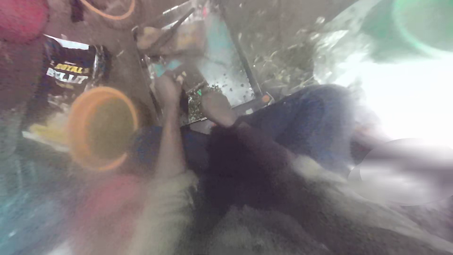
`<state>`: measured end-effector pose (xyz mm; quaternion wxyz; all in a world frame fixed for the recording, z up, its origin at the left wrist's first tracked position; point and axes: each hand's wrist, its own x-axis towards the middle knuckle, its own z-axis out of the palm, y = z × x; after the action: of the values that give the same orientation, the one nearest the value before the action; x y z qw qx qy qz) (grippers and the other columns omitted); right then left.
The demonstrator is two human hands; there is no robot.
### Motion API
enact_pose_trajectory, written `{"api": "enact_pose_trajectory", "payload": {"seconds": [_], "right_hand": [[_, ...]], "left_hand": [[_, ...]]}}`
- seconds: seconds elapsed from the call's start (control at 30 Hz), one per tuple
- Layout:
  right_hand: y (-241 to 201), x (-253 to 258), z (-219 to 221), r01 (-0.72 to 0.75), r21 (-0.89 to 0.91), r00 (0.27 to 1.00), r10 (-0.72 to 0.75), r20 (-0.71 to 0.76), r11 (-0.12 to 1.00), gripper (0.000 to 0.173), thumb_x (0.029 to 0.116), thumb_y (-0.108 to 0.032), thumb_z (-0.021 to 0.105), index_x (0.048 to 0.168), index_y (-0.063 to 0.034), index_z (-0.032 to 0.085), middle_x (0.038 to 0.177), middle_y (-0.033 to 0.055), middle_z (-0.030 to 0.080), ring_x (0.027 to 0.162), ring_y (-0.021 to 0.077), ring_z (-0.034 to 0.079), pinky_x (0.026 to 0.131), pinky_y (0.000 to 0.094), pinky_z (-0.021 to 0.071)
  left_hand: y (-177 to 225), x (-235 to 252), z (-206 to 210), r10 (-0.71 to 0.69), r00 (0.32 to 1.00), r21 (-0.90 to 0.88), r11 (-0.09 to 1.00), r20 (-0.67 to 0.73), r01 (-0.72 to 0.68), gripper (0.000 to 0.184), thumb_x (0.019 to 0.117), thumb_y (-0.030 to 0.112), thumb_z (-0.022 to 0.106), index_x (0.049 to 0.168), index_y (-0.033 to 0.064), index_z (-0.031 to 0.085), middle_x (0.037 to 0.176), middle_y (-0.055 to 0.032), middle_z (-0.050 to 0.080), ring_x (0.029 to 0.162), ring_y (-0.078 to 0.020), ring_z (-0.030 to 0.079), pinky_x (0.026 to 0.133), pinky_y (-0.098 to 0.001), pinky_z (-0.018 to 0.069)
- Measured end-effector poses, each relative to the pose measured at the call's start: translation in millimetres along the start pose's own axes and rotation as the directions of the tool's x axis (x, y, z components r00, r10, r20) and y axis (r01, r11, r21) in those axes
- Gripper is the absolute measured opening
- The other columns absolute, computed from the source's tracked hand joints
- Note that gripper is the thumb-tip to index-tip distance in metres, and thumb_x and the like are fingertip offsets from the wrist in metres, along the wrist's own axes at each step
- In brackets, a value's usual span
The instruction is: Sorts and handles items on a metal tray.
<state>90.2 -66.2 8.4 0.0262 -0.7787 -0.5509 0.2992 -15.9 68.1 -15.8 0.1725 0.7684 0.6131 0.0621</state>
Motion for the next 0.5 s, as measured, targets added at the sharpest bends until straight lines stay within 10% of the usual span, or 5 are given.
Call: {"api": "enact_pose_trajectory", "payload": {"seconds": [0.5], "right_hand": [[5.5,3.6,-0.2,-0.025,0.039,0.999,0.024,0.031,0.999,0.036,0.1008,-0.021,0.055,0.132,-0.0027,0.054,0.105,0.0213,0.07,0.096,0.0415,0.072,0.073,0.0591,0.0584]], "left_hand": [[7.3,-2.5,-1.9,0.043,0.999,0.09,0.995,-0.004,-0.042,0.026,0.094,0.015,0.066,0.119,0.0111,0.072,0.112,-0.0141,0.076,0.109,-0.0352,0.072,0.096,-0.0613,0.0539]]}}
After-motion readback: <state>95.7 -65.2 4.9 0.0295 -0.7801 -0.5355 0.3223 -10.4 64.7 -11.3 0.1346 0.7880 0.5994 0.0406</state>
